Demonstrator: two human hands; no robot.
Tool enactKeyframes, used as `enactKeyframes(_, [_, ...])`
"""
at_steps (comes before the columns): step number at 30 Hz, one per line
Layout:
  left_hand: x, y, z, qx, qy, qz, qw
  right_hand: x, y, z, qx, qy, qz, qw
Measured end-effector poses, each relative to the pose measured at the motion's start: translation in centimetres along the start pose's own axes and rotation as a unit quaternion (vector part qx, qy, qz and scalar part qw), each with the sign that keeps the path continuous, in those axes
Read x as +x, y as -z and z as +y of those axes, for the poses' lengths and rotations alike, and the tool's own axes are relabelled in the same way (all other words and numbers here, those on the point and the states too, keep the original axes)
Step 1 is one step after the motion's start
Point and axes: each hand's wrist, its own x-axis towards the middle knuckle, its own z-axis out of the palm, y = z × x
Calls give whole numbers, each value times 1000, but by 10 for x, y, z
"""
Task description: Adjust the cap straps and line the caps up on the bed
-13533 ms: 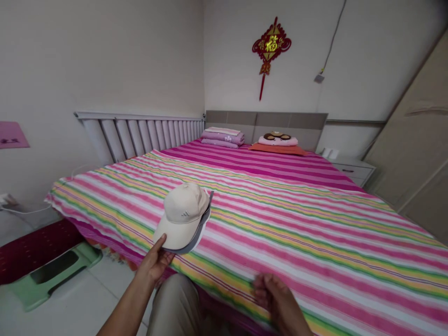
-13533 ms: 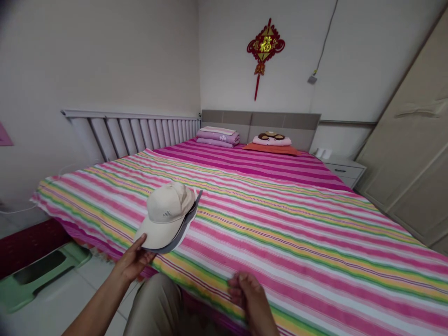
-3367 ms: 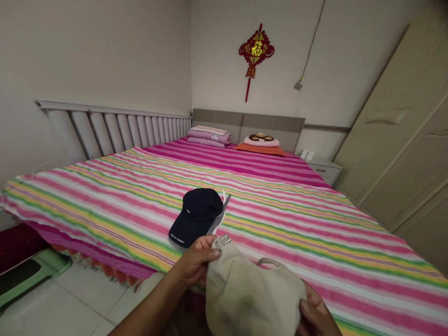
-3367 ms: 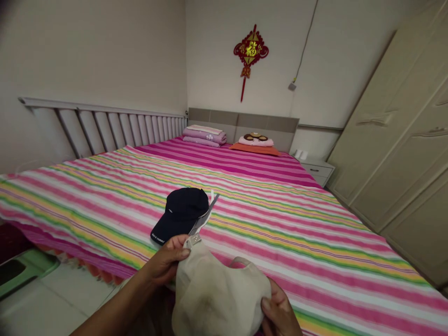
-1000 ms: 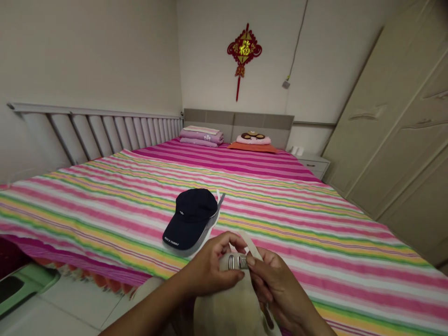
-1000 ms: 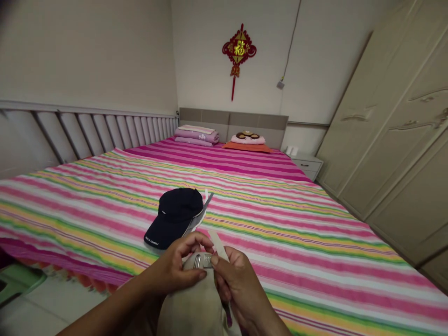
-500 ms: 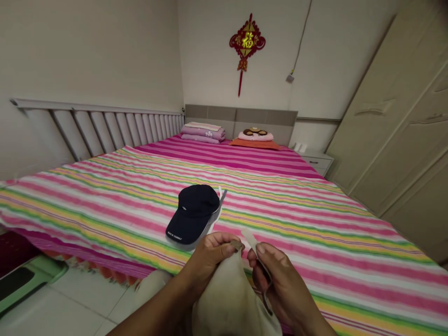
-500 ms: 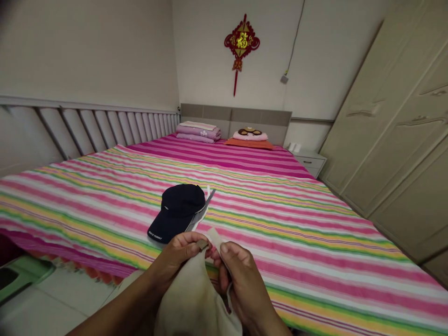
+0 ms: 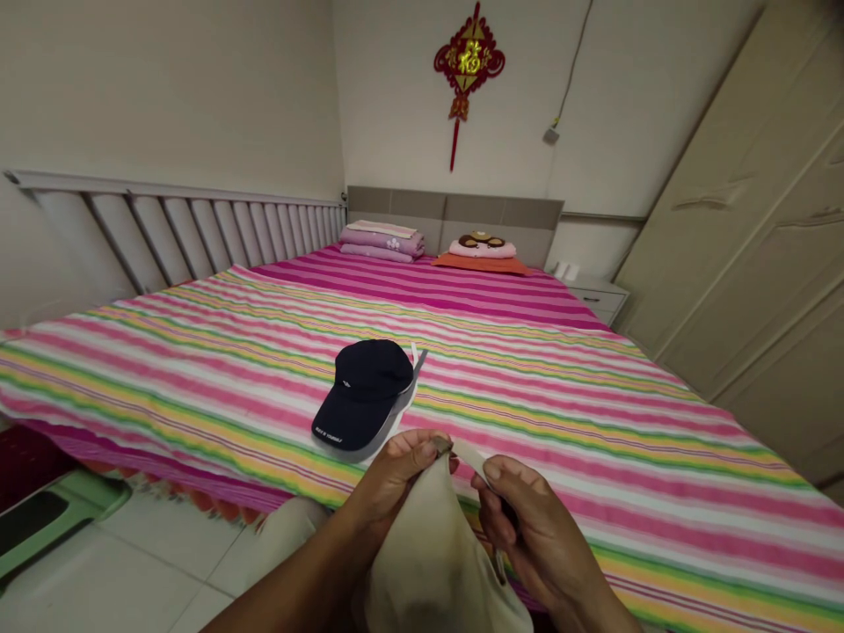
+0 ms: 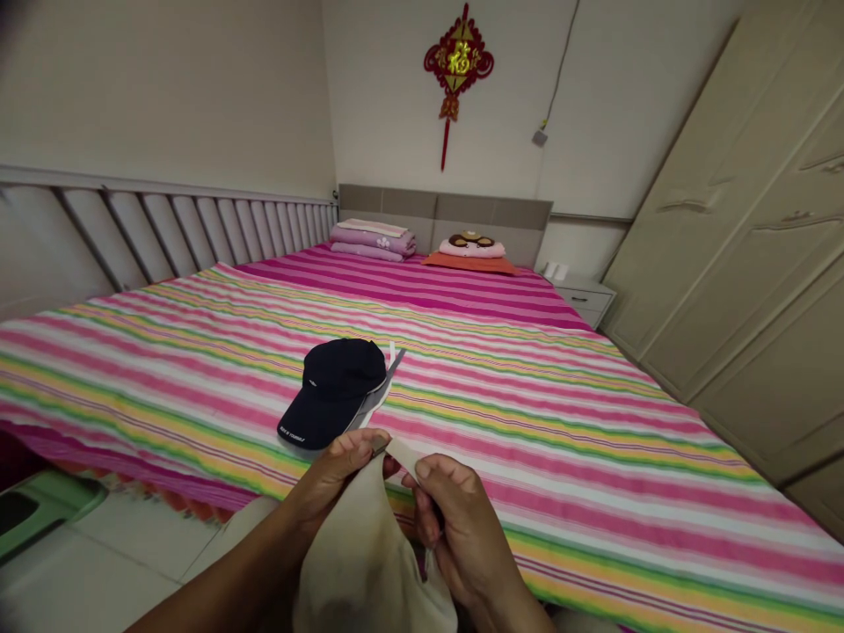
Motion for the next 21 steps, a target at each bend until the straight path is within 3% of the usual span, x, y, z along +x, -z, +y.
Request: enactKeyframes(21, [1,-1,1,29,-18,28,999,2,-3,4,31,-21,-6,999])
